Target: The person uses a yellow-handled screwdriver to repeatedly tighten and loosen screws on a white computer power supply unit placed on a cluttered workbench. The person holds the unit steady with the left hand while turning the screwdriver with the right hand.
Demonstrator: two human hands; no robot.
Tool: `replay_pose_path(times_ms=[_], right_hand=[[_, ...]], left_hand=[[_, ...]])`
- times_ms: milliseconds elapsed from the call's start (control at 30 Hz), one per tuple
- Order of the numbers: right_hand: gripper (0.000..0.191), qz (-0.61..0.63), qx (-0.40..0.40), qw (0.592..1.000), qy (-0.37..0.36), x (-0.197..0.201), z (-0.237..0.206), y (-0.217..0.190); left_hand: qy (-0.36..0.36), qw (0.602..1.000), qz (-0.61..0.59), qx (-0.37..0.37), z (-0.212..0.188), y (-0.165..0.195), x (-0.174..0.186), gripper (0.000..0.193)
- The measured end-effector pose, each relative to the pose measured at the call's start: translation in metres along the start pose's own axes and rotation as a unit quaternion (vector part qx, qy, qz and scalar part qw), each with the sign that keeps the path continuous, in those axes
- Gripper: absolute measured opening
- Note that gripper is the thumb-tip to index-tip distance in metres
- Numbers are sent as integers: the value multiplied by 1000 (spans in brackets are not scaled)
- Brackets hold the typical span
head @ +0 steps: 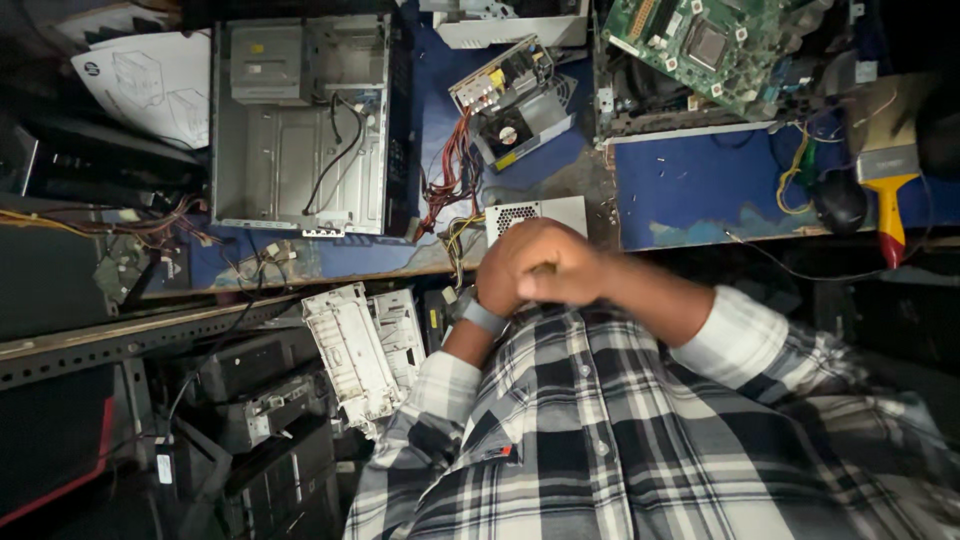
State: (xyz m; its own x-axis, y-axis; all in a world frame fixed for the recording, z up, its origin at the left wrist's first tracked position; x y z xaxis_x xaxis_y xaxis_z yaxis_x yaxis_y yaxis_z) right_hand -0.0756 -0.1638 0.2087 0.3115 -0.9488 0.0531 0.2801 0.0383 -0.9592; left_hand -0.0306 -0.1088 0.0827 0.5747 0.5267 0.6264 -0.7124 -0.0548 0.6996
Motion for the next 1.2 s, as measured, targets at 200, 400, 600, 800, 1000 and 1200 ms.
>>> replay_pose_path(times_ms=[200, 400, 600, 800, 1000, 1200], right_hand=[[65, 163, -91, 982, -31, 23, 8, 17], [43, -23, 2, 955, 295, 11, -21, -36], [48, -69, 14, 982, 173, 7, -6, -26], [70, 167, -18, 983, -76, 23, 4, -4], [64, 85, -27, 990, 109, 26, 6, -11], [64, -43, 83, 953, 289, -4, -27, -47]], left_hand=[[-60, 998, 12, 1, -8, -14, -11, 13], [9, 994, 61, 88, 3, -14, 17, 23], [-43, 994, 97, 12, 15, 20, 18, 25], [-49, 999, 19, 13, -6, 2, 6, 23], [-20, 993, 115, 34, -8, -19, 2, 18], [13, 992, 121, 42, -2, -8, 18, 38]])
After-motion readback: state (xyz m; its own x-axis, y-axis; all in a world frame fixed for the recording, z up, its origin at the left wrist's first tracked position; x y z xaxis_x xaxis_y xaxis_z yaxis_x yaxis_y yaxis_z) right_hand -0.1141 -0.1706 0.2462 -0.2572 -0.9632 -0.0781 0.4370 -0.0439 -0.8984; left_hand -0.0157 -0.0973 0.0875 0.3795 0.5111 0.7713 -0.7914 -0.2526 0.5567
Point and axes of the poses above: each hand's wrist, its own z-axis towards the middle knuckle, its own x-axis out of the back of the hand, y = z × x, the point moved 9 cm from there along z, towards the middle knuckle, and after that the axes turned 10 degrees about -x, right-handed, at the moved point
